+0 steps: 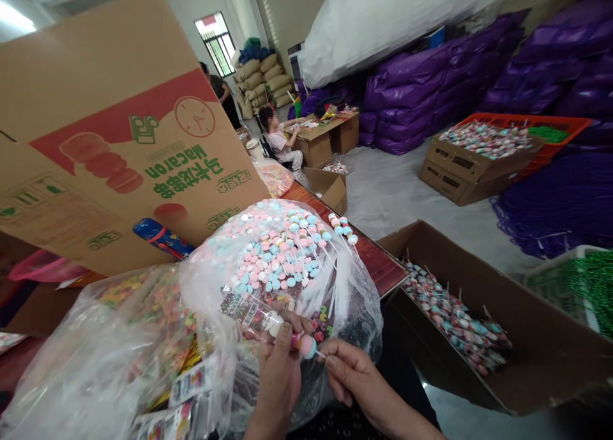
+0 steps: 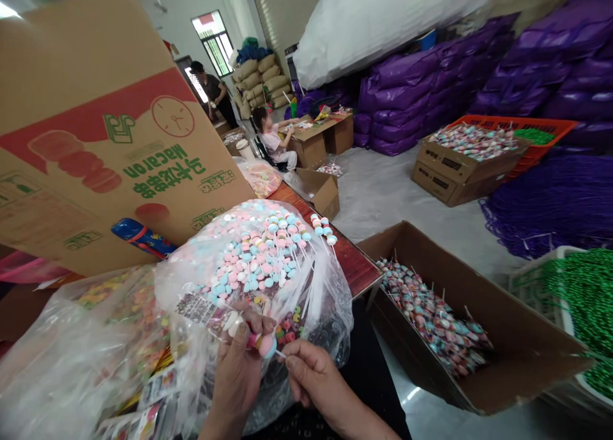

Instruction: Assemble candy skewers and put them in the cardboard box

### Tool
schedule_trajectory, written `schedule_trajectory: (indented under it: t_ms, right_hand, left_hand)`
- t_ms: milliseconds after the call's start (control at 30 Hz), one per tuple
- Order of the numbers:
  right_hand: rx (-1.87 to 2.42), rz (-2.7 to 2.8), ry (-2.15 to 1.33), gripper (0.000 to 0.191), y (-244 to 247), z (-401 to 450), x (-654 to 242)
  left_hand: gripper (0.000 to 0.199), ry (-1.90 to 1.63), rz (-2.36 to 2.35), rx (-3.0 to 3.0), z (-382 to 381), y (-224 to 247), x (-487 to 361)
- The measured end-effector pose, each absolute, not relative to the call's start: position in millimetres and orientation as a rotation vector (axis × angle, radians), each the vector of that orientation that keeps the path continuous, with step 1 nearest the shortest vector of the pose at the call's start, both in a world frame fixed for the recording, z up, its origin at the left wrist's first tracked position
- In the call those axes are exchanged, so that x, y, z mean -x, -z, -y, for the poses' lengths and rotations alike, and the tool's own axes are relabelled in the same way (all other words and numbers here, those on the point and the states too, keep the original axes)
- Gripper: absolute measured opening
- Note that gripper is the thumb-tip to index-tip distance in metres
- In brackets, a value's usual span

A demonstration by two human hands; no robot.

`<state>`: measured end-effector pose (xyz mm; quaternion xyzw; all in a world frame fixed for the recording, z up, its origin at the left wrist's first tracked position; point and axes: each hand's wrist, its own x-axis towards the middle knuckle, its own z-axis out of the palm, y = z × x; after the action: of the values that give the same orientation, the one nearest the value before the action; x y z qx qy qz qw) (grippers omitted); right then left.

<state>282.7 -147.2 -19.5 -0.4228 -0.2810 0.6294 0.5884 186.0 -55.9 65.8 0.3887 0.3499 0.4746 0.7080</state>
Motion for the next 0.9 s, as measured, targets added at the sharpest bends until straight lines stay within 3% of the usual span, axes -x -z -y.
schedule_trajectory:
  t_ms: [167, 367, 667, 900]
  right_hand:
    - [1.098, 0.795, -1.349, 0.064, 21.2, 151.7, -289.4]
    - [1.334, 0.96, -0.97, 0.058, 22.0, 155.8, -298.2]
    - [1.211, 0.939, -1.397, 0.067, 19.0, 162.0, -307.4]
    - [1.151, 0.772, -1.428, 0.073, 22.1, 155.4, -291.4]
  left_hand:
    - [0.057, -1.068, -0.792, -0.773, 41.3, -66.3, -174.3]
    - [0.043, -1.107, -0.831, -0.618, 26.9, -64.1, -168.8]
    - [0.039, -1.04, -0.764, -0.632, 31.4, -55.2, -167.8]
    - [0.046, -1.048, -0.792, -0.7, 35.8, -57.6, -170.4]
